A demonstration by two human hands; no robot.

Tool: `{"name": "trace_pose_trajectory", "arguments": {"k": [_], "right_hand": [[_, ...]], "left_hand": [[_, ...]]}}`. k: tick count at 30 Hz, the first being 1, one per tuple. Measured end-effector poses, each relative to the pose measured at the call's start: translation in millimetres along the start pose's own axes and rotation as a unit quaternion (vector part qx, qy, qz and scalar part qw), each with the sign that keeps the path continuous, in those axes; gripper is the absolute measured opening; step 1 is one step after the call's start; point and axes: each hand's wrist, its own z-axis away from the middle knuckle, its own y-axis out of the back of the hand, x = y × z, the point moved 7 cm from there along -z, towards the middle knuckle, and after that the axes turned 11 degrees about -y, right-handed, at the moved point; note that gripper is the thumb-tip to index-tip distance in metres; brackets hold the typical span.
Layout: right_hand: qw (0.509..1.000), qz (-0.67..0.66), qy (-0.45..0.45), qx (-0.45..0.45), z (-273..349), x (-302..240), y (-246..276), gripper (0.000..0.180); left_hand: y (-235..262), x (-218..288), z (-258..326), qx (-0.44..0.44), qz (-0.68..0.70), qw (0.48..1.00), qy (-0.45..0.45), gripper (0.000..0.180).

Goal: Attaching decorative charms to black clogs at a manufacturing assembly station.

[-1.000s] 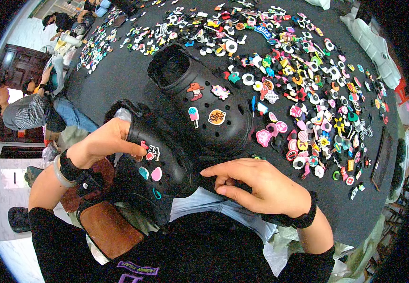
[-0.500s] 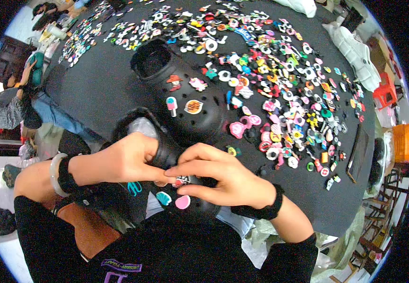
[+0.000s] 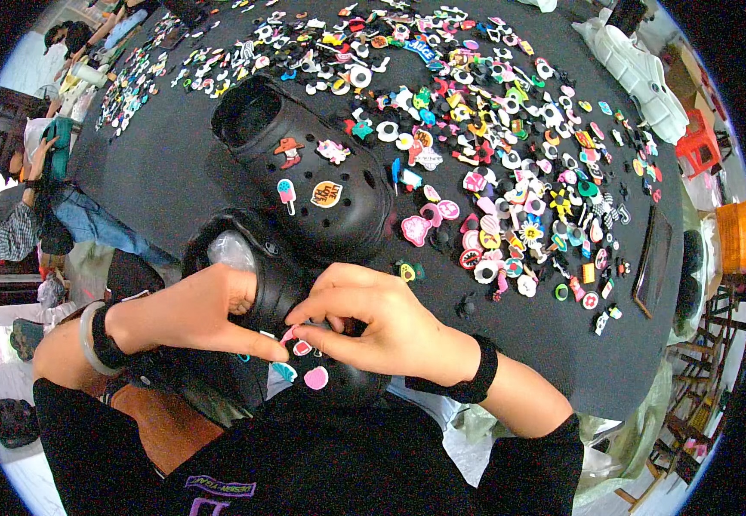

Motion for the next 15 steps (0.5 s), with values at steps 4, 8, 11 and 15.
{"name": "trace_pose_trajectory", "arguments": {"k": [4,8,11,15], "right_hand": [[1.000,0.003,0.014,0.003,1.7,-3.4,-3.2,0.013],[1.000,0.005,0.020,0.008,1.3,-4.1,-2.2,0.012],[1.000,-0.002,0.019,0.000,1.0,-4.9,-2.5,0.010],[1.000,-0.013,0.010,-0.012,0.4,-4.2,-2.4,0.009]], "left_hand": [[-0.5,-8.4,4.2,-0.028,0.051,0.995,0.079,0.035],[-1.2,-2.3,2.3,-0.018,-0.010,0.999,0.026,0.030],[0.6,-5.9,4.4,-0.015,-0.039,0.998,0.043,0.027],[0.0,-3.7,4.2,0.003,-0.020,0.998,0.055,0.026]]}}
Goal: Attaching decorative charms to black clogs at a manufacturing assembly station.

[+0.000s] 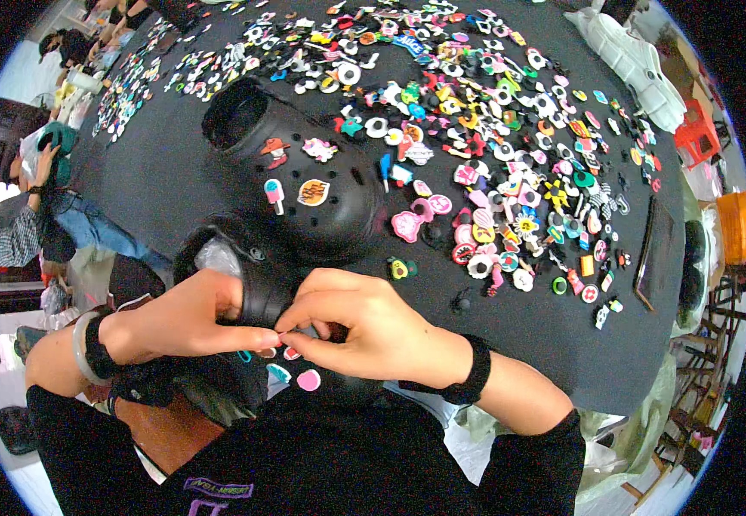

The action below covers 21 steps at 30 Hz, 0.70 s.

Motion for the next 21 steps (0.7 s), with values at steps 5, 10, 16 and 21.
{"name": "trace_pose_trajectory", "arguments": {"k": [5,10,16,21], "right_hand": [[1.000,-0.019,0.012,0.008,0,0,-1,0.009],[1.000,-0.030,-0.001,-0.001,1,4,-1,0.009],[1.000,-0.025,0.014,-0.004,3,8,-2,0.011],[0.999,0.004,0.040,0.012,3,5,1,0.011]], "left_hand": [[5,-1,1,-0.014,-0.084,0.995,0.042,0.022],[1,-5,2,0.024,-0.008,0.999,0.040,0.020],[2,-1,-1,0.027,-0.029,0.998,0.057,0.020],[2,10,-5,0.022,-0.045,0.998,0.047,0.019]]}}
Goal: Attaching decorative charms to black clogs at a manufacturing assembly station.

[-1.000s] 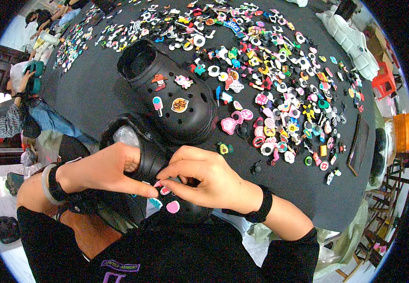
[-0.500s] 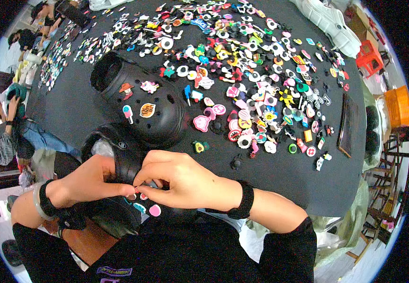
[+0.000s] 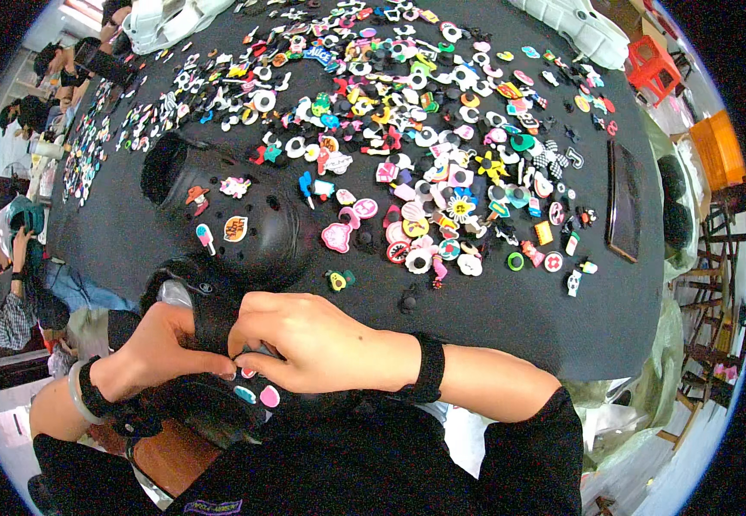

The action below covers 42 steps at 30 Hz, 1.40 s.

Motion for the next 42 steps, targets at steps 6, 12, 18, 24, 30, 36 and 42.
{"name": "trace_pose_trajectory", "arguments": {"k": [6,12,18,24,30,36,42], "right_hand": [[0.998,-0.025,-0.058,0.008,-2,6,7,0.014],[0.997,-0.019,-0.076,-0.013,-1,5,3,0.015],[0.997,-0.031,-0.068,-0.027,0,0,0,0.014],[0.997,-0.024,-0.072,-0.014,2,3,0,0.013],[0.996,-0.032,-0.083,-0.028,1,2,-3,0.016],[0.995,-0.012,-0.084,-0.049,0,-1,-7,0.024],[0.998,0.005,-0.057,-0.034,1,-2,-5,0.025]], "left_hand": [[0,-3,4,0.067,0.033,0.996,0.048,0.018],[-1,-3,11,0.069,0.015,0.996,0.051,0.018],[-5,-6,13,0.073,0.059,0.995,0.031,0.020],[-7,-9,8,0.070,0.036,0.997,0.014,0.022],[-11,-9,12,0.069,0.045,0.996,0.018,0.021],[-15,-11,14,0.077,-0.020,0.995,-0.053,0.020],[-14,-9,12,0.042,-0.004,0.995,0.095,0.017]]}}
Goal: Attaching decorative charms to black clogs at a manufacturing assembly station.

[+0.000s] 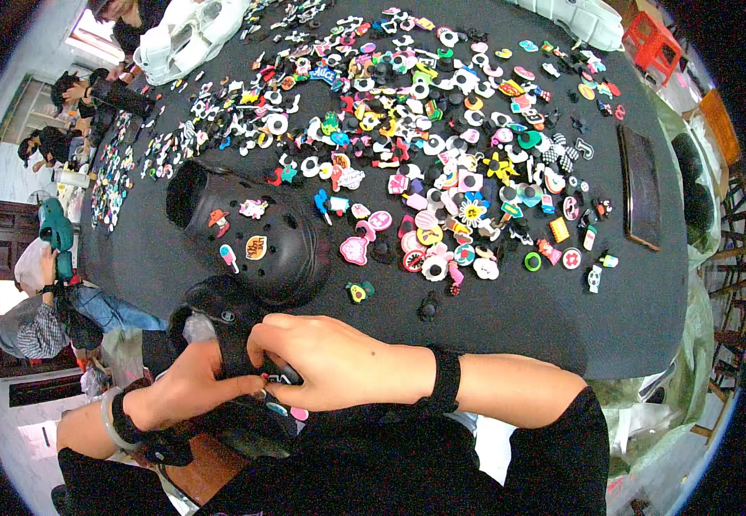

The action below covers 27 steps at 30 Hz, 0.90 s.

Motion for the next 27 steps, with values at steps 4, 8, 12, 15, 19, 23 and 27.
{"name": "trace_pose_trajectory", "arguments": {"k": [4,8,12,15,19,23,27], "right_hand": [[1.000,0.006,0.022,0.022,0,0,1,0.024],[1.000,-0.021,-0.004,0.018,-1,0,1,0.023],[0.999,0.007,0.021,0.039,-1,-1,1,0.022],[0.997,0.018,0.043,0.055,1,1,2,0.022],[0.997,0.020,0.053,0.052,1,1,0,0.023],[0.999,-0.009,0.025,0.019,0,0,4,0.026],[0.999,-0.050,-0.011,0.007,2,4,5,0.036]], "left_hand": [[0,7,-3,-0.022,0.077,0.996,-0.028,0.018],[-2,-2,-4,-0.031,0.155,0.987,-0.019,0.021],[-3,-3,-4,-0.029,0.179,0.982,-0.046,0.022],[0,4,-3,-0.019,0.133,0.990,-0.046,0.024],[0,0,-1,-0.020,0.132,0.991,-0.030,0.025],[1,-3,2,0.005,0.175,0.984,-0.010,0.022],[8,2,10,0.039,0.126,0.991,-0.018,0.017]]}}
